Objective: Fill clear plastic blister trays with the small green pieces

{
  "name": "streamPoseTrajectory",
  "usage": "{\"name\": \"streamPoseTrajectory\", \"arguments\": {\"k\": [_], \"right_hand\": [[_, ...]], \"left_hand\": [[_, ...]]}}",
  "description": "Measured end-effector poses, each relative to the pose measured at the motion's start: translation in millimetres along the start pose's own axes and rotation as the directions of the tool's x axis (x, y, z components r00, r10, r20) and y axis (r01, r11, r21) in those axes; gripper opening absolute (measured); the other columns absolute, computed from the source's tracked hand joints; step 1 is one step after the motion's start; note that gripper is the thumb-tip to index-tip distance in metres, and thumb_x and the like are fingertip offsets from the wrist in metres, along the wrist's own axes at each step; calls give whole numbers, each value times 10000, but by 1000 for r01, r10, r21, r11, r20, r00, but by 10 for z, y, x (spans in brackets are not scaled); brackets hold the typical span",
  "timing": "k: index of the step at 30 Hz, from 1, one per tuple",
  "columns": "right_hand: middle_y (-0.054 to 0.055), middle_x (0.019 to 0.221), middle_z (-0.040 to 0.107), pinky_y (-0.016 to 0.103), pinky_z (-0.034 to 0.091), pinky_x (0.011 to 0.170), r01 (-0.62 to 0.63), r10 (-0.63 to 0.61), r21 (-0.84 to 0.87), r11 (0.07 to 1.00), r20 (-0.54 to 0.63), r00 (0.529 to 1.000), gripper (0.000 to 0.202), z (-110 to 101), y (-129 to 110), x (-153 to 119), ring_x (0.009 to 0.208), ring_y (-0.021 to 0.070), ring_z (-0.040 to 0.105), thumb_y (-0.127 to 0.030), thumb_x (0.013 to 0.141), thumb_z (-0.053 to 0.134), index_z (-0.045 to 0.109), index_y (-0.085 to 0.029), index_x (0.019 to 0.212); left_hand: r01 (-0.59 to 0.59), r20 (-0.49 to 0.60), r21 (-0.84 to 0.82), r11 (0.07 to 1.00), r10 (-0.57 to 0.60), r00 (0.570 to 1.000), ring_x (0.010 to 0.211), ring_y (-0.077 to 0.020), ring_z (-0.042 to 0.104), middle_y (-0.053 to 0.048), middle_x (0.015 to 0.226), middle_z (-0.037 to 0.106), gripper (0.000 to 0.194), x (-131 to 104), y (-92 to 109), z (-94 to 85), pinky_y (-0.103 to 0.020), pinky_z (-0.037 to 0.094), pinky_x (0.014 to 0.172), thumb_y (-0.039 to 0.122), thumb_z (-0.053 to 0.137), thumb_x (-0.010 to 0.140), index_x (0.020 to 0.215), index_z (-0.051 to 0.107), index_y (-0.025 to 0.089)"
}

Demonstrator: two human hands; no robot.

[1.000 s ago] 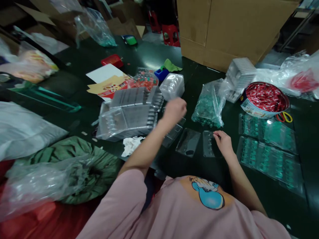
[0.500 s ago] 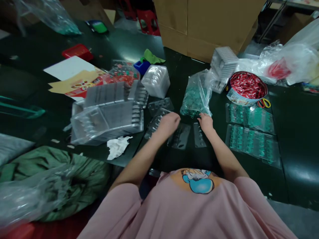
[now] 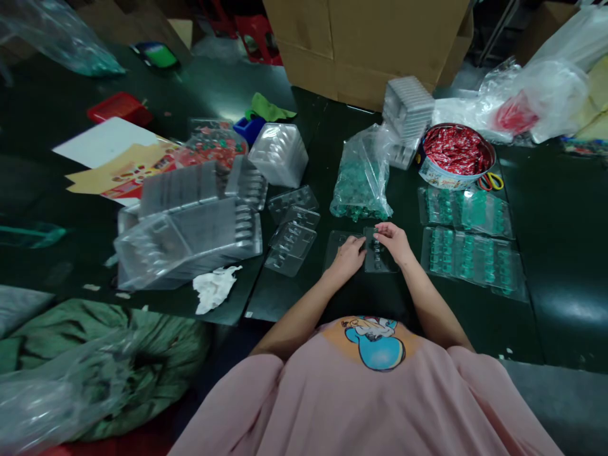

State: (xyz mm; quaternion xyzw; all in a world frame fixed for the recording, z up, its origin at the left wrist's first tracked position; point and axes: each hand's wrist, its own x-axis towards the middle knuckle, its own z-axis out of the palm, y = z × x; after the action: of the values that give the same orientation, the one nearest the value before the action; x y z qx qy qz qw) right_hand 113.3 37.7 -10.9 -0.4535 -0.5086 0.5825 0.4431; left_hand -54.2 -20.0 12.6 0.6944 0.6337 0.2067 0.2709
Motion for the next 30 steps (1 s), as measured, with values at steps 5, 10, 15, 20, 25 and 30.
{"name": "streamPoseTrajectory", "arguments": {"k": [5, 10, 15, 20, 25, 30], "right_hand": [[-16, 837, 677, 298, 499, 817, -31, 16, 218, 975, 68, 998, 319, 61, -115, -136, 793, 125, 620, -324, 643, 819, 684, -229, 917], [-12, 850, 686, 309, 504, 834, -53, 28, 237, 970, 105, 994, 322, 64, -80, -192, 803, 127, 628, -325, 629, 841, 705, -228, 904], [0, 874, 702, 324, 513, 841, -76, 30, 243, 967, 188, 982, 338, 48, -51, -229, 811, 135, 641, -321, 626, 846, 709, -226, 920], [-4, 848, 701, 295, 516, 777, -133, 88, 231, 964, 194, 977, 373, 54, -58, -280, 782, 130, 636, -313, 572, 870, 689, -216, 883], [-15, 820, 683, 267, 506, 731, -210, 166, 201, 957, 214, 963, 353, 36, -14, -431, 758, 116, 621, -293, 569, 864, 684, -210, 862], [-28, 794, 658, 234, 483, 676, -290, 229, 216, 932, 270, 935, 354, 49, 31, -564, 709, 97, 597, -244, 579, 856, 681, -207, 884]], "left_hand": [[-22, -134, -592, 806, -72, 988, 908, -202, 655, -90, 1039, 709, 283, 98, 68, -24, -348, 502, 879, 302, 628, 845, 1083, 727, 185], [172, 72, -895, 411, -247, 966, 738, -146, 632, -49, 805, 710, 300, 117, 87, -42, -289, 495, 757, 333, 819, 645, 859, 741, 138], [342, 300, -926, 164, -235, 925, 678, -96, 607, -19, 758, 676, 376, 99, 33, -86, -239, 472, 689, 293, 898, 527, 818, 719, 138], [368, 322, -912, 180, -240, 916, 670, -87, 601, -8, 734, 664, 382, 38, -8, -51, -215, 458, 662, 257, 911, 483, 782, 707, 131], [343, 278, -875, 343, -225, 934, 637, -94, 570, -2, 698, 669, 331, -138, -25, 1, -235, 444, 660, 287, 889, 505, 737, 707, 138], [282, 228, -850, 446, -171, 959, 709, -129, 600, -12, 744, 683, 291, -298, -6, -21, -275, 457, 745, 314, 863, 549, 705, 685, 146]]}}
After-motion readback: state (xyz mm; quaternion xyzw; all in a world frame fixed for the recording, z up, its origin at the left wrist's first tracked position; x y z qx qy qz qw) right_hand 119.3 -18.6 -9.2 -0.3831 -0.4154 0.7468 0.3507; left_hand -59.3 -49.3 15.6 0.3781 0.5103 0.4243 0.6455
